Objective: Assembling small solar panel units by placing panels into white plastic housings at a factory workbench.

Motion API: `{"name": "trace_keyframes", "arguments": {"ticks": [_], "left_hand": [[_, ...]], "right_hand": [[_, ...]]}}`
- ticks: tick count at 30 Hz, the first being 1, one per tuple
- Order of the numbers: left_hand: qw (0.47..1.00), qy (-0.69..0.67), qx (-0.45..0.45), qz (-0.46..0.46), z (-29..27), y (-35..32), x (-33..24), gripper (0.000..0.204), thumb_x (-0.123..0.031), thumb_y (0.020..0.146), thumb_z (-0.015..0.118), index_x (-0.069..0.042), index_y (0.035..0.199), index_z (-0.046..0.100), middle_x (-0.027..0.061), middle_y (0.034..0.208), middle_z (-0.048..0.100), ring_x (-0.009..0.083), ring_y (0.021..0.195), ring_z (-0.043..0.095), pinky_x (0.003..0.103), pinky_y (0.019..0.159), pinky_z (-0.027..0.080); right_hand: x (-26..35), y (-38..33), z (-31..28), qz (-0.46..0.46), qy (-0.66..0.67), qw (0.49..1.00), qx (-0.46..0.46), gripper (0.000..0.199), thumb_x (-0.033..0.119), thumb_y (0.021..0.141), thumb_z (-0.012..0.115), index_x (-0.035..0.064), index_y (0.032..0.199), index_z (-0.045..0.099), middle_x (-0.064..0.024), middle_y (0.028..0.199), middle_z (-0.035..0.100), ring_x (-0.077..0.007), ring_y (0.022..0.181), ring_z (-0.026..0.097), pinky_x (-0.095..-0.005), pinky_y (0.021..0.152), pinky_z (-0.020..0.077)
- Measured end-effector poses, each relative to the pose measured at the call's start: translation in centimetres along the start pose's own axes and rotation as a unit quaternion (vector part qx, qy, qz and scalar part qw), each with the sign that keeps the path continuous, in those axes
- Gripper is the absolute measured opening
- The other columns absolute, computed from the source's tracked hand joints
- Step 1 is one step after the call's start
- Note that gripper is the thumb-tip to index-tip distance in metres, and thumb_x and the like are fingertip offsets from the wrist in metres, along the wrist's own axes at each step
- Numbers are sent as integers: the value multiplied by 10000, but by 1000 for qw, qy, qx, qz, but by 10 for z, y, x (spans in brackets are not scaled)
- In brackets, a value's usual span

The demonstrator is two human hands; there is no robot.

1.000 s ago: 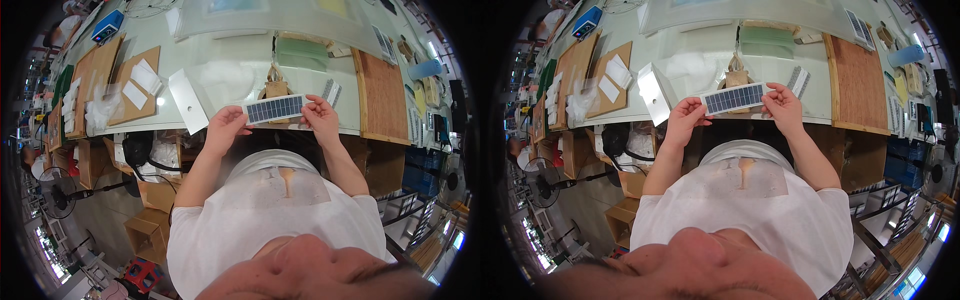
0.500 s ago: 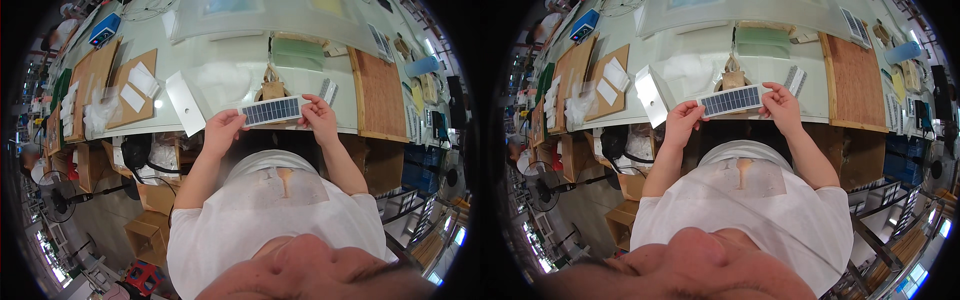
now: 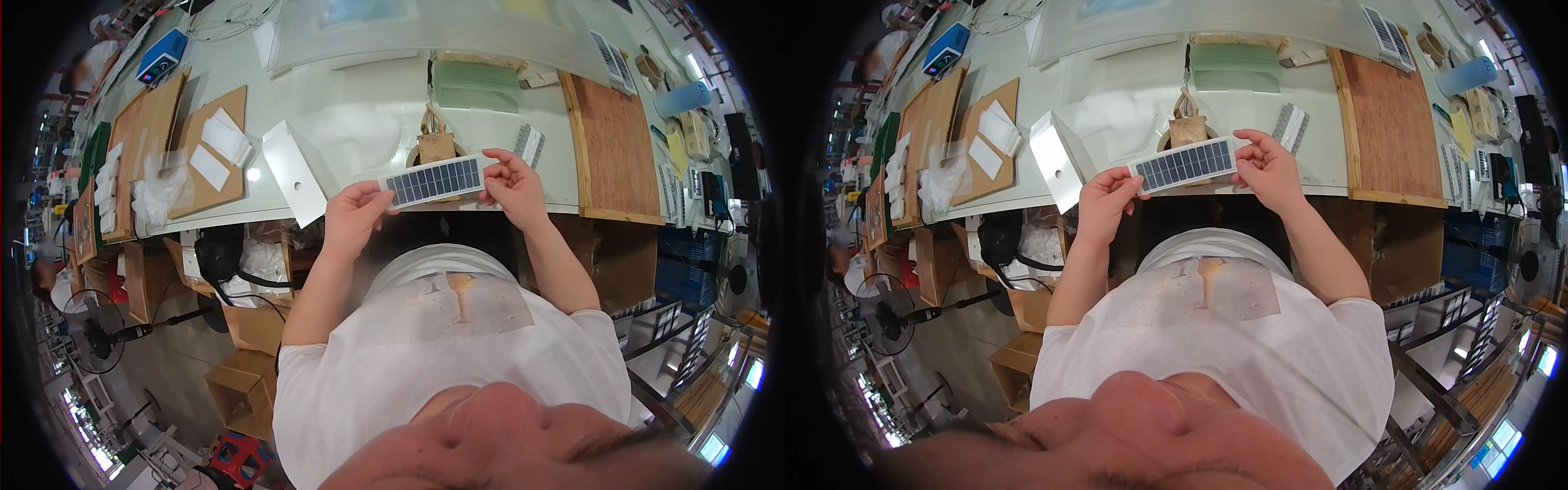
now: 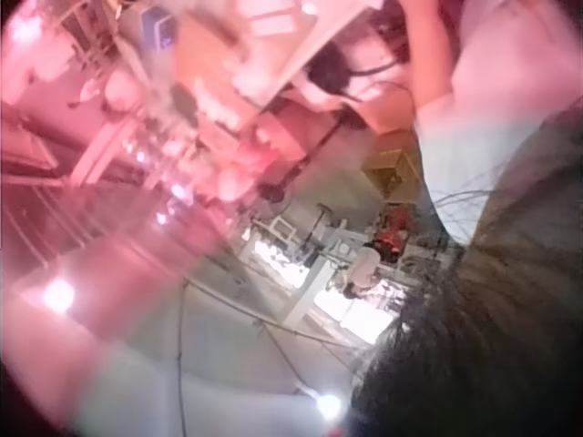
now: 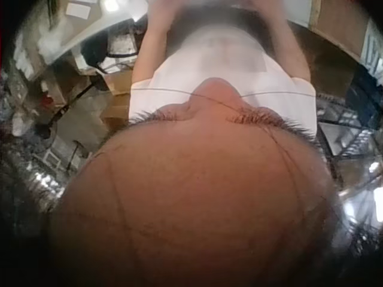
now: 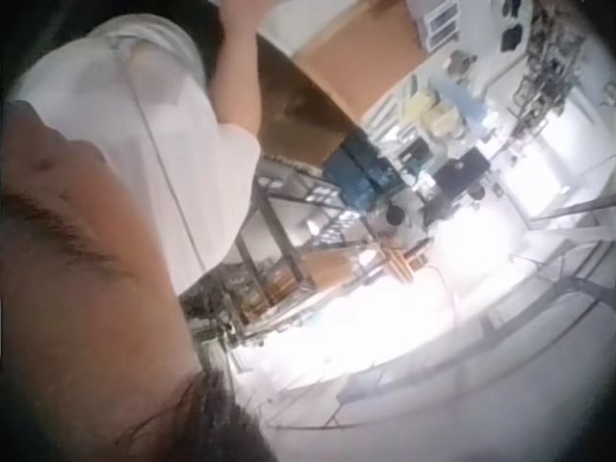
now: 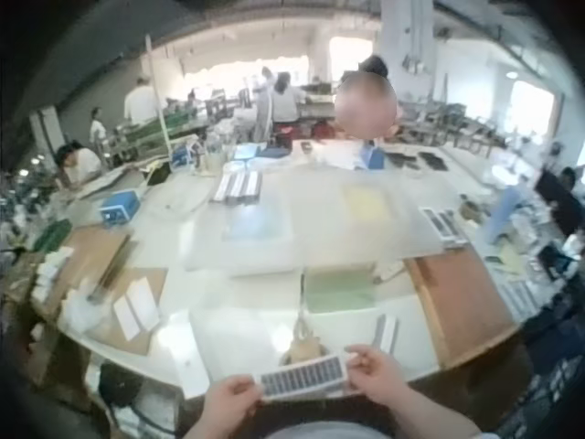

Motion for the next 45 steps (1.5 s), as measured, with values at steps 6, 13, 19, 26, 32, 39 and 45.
{"name": "trace_keyframes", "arguments": {"ticks": [6, 13, 19, 26, 32, 39, 45], "left_hand": [[1000, 21, 4, -5, 3, -1, -4, 197, -72, 848, 680, 14, 1019, 633, 76, 855, 699, 94, 693, 655, 174, 463, 411], [999, 32, 1, -8, 3, -3, -5, 208, -79, 848, 680, 15, 1029, 634, 77, 870, 702, 98, 714, 661, 177, 482, 430], [1000, 24, -3, -15, 2, -3, -3, 189, -66, 846, 683, -4, 1018, 635, 67, 869, 701, 117, 708, 674, 183, 489, 426], [999, 26, -10, -32, 4, -2, -2, 200, -85, 846, 690, -6, 1019, 630, 59, 850, 696, 117, 705, 672, 187, 496, 437], [999, 18, -10, -48, 0, 0, 0, 269, -84, 837, 687, 42, 1056, 592, 101, 893, 690, 144, 726, 673, 204, 502, 456], [999, 7, -5, -52, 4, 9, -2, 212, -93, 848, 681, 6, 1021, 608, 63, 834, 677, 126, 675, 656, 203, 494, 446], [998, 51, -22, -26, 2, 19, -5, 223, -126, 838, 703, 11, 966, 582, 56, 788, 636, 140, 637, 634, 228, 495, 468]], "right_hand": [[-2, 3, -1, -12, -34, 999, -2, 457, -76, 827, 524, 16, 1274, 492, -41, 862, 599, -91, 674, 607, -204, 586, 498], [0, 3, 1, -51, -78, 996, -6, 457, -72, 810, 529, 15, 1258, 495, -34, 842, 588, -69, 676, 568, -207, 630, 504], [2, 4, 3, -48, -78, 996, -7, 459, -73, 809, 528, 23, 1256, 494, -35, 840, 596, -64, 675, 560, -202, 627, 493], [6, 1, 1, -15, -41, 999, -14, 440, -48, 822, 542, 26, 1253, 499, -42, 846, 603, -75, 638, 572, -192, 544, 470], [-2, 6, -2, 76, 101, 992, -18, 326, 14, 829, 620, -10, 1146, 550, -34, 770, 618, -83, 563, 574, -202, 462, 446], [-3, 14, -2, 116, 52, 992, -28, 231, 90, 851, 673, -2, 1042, 578, -15, 701, 602, -66, 493, 548, -186, 404, 414], [-6, 20, -4, 123, 49, 991, -33, 240, 88, 839, 666, -5, 1042, 579, -19, 684, 591, -66, 451, 510, -201, 364, 341]]}}
Point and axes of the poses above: each hand's wrist, its own y-axis towards the middle knuckle, its own z-axis out of the palm, x = y × z, the point moved 5 cm from there along y, towards the middle knuckle
